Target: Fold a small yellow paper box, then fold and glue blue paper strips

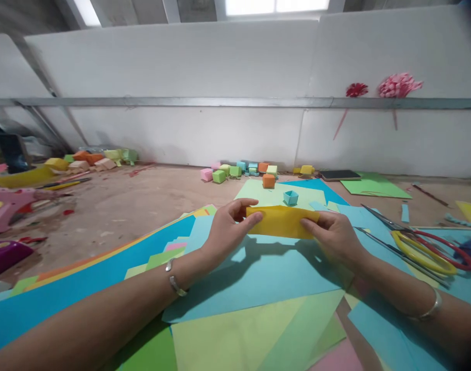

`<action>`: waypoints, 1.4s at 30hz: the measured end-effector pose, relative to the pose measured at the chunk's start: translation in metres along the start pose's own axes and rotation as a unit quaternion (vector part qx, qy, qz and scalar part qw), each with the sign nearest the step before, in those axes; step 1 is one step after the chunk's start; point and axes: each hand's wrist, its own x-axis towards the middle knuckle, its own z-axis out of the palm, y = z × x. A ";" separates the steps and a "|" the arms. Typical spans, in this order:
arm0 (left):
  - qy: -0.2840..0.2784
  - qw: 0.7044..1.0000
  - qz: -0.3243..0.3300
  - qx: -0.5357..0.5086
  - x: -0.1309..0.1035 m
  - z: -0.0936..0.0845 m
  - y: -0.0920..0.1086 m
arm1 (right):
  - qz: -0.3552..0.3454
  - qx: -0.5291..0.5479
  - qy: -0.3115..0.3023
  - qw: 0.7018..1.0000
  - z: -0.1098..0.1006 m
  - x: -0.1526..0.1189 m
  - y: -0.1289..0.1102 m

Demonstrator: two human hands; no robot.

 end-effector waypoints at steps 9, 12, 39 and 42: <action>-0.019 0.997 -0.062 -0.051 0.002 0.004 -0.007 | 0.042 0.059 0.013 0.997 -0.001 -0.001 -0.010; -0.030 0.991 -0.104 -0.078 0.003 0.003 -0.006 | 0.097 0.109 0.012 0.989 -0.001 0.000 -0.011; -0.080 0.984 -0.114 0.111 0.006 0.000 -0.006 | 0.034 -0.028 0.006 0.999 -0.004 0.004 -0.003; -0.085 0.981 -0.091 0.149 0.007 -0.001 -0.007 | 0.027 -0.059 -0.010 0.998 -0.004 0.005 -0.001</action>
